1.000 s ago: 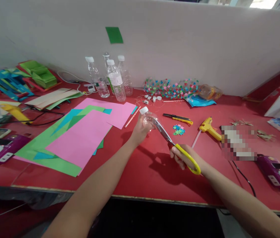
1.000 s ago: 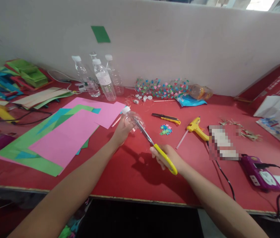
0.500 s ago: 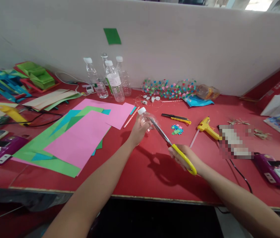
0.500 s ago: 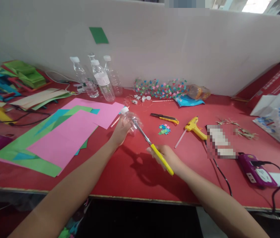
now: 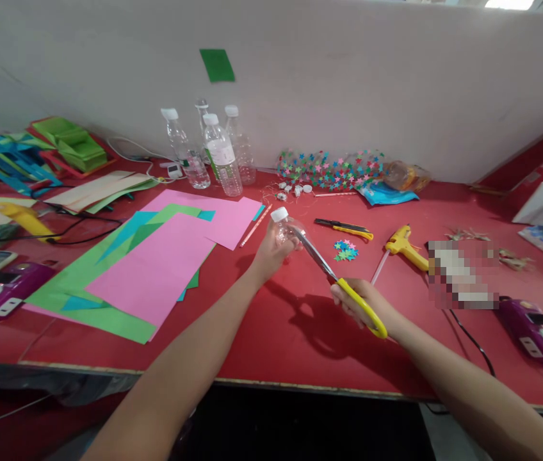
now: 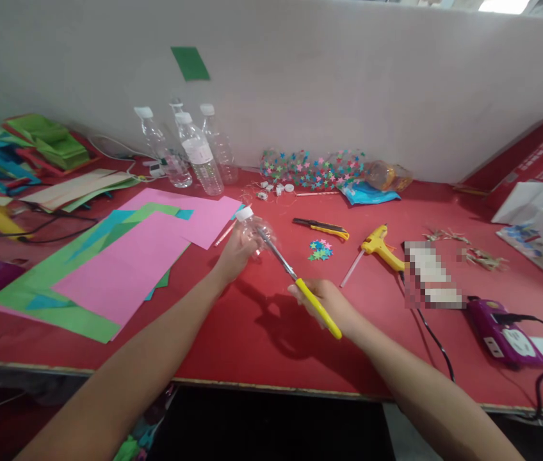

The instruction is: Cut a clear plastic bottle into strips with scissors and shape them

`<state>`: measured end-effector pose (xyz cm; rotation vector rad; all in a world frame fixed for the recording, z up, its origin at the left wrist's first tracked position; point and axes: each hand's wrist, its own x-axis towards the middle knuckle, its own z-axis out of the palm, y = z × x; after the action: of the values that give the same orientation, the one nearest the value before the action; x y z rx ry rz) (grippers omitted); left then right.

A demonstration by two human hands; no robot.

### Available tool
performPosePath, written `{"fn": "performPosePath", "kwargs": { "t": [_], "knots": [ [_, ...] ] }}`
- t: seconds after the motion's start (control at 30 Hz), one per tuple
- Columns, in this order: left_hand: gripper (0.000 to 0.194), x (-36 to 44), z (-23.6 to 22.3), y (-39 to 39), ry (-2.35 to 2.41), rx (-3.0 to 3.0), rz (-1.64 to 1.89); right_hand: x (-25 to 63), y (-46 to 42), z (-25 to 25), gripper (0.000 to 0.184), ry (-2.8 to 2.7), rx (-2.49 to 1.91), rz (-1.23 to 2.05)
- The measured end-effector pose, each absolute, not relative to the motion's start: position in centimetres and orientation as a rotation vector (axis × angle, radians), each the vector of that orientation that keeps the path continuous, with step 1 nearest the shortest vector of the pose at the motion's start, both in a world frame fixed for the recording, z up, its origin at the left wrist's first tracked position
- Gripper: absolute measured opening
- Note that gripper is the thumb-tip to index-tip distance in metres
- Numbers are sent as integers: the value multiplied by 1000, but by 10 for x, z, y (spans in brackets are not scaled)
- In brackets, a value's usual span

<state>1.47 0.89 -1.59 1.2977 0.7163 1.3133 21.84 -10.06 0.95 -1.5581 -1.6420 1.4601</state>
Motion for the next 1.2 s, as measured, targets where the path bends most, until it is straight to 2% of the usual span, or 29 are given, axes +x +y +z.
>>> {"fn": "performPosePath", "kwargs": {
  "t": [0.53,0.83,1.2],
  "knots": [
    [44,16,-15,6,725,1491,1260,214,-99,16,61,-1613,-1555,1490],
    [40,15,-19,9,728,1538,1276,216,-101,13,48,-1583,-1555,1493],
    [44,10,-27,14,810,1519,1304,217,-100,14,45,-1590,-1587,1478]
  ]
}}
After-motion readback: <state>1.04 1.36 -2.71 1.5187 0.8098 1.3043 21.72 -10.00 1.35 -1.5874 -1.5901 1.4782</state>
